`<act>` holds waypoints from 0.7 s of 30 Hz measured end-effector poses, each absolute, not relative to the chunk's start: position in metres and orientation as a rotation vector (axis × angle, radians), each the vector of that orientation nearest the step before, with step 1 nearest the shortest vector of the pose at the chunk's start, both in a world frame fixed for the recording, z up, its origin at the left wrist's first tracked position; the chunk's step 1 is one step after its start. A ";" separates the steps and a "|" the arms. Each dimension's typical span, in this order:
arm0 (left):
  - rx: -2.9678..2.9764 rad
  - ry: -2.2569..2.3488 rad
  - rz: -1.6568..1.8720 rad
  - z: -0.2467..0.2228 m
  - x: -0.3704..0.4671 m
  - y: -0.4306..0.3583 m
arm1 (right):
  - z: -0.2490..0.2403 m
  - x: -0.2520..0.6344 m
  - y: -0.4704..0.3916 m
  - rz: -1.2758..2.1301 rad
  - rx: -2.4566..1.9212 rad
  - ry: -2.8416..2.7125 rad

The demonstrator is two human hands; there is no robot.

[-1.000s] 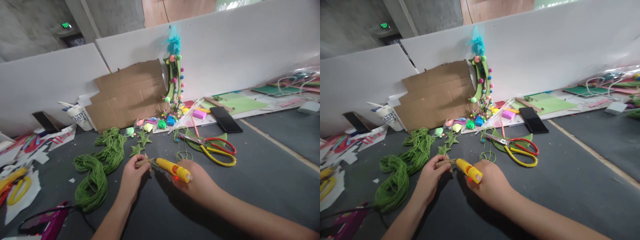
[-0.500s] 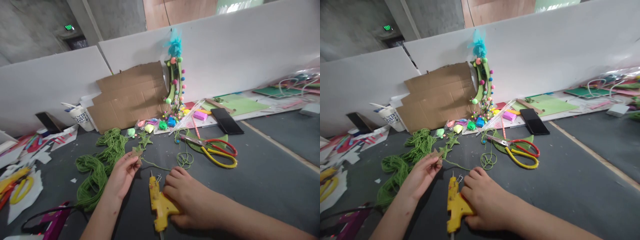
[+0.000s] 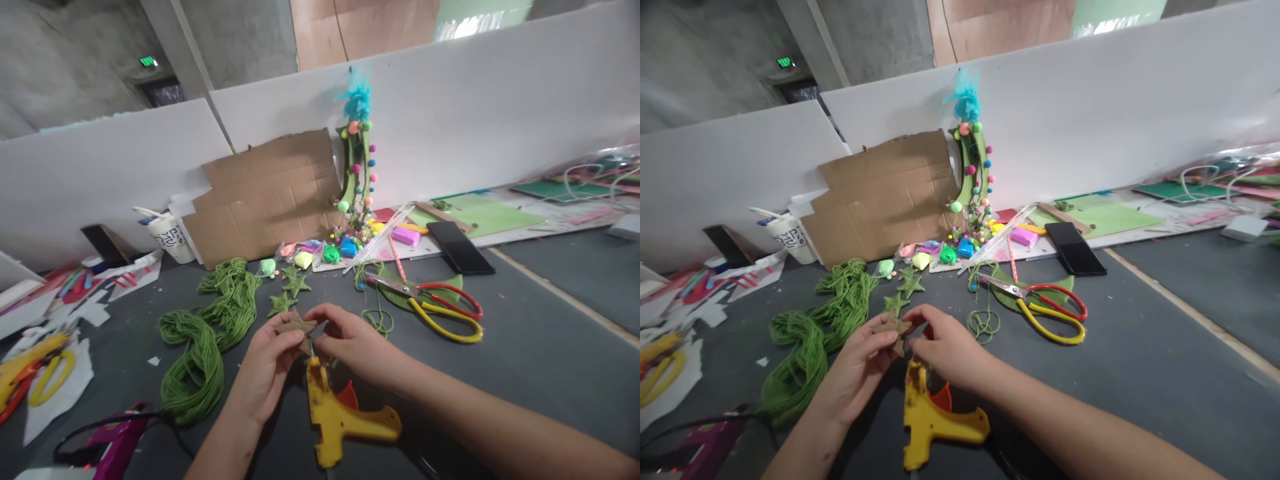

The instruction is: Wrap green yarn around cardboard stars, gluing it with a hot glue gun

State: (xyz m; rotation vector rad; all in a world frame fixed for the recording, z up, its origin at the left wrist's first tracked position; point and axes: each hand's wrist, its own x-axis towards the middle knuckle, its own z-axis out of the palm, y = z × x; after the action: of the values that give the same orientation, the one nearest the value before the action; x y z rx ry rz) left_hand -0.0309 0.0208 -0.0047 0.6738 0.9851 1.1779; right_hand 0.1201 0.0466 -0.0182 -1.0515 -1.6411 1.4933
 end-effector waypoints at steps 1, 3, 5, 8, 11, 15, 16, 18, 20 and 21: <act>0.668 0.991 1.175 -0.005 -0.031 0.021 | -0.019 0.120 0.046 1.514 -1.063 -1.628; 0.651 1.002 1.171 -0.008 -0.029 0.021 | -0.020 0.120 0.045 1.549 -1.070 -1.574; 0.630 1.011 1.186 -0.010 -0.028 0.021 | -0.022 0.122 0.045 1.525 -1.084 -1.550; 0.599 1.015 1.208 -0.014 -0.026 0.022 | -0.026 0.125 0.042 1.367 -1.142 -1.651; 0.576 1.006 1.224 -0.018 -0.027 0.024 | -0.028 0.127 0.039 1.196 -1.166 -1.796; 0.564 1.000 1.248 -0.020 -0.027 0.024 | -0.029 0.128 0.037 0.956 -1.073 -1.980; 0.564 0.996 1.247 -0.020 -0.027 0.024 | -0.029 0.128 0.037 0.905 -1.049 -2.012; 0.580 1.003 1.242 -0.020 -0.026 0.023 | -0.029 0.127 0.036 0.823 -1.037 -2.061; 0.605 1.026 1.244 -0.019 -0.025 0.022 | -0.028 0.127 0.035 0.743 -1.076 -2.124; 0.616 1.039 1.248 -0.018 -0.024 0.023 | -0.028 0.128 0.035 0.696 -1.101 -2.161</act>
State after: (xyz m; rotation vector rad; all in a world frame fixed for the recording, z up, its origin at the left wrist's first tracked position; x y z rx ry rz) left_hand -0.0241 0.0225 -0.0182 0.6164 1.0386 1.2479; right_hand 0.1275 0.0347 -0.0277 -1.1013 -2.1608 0.6955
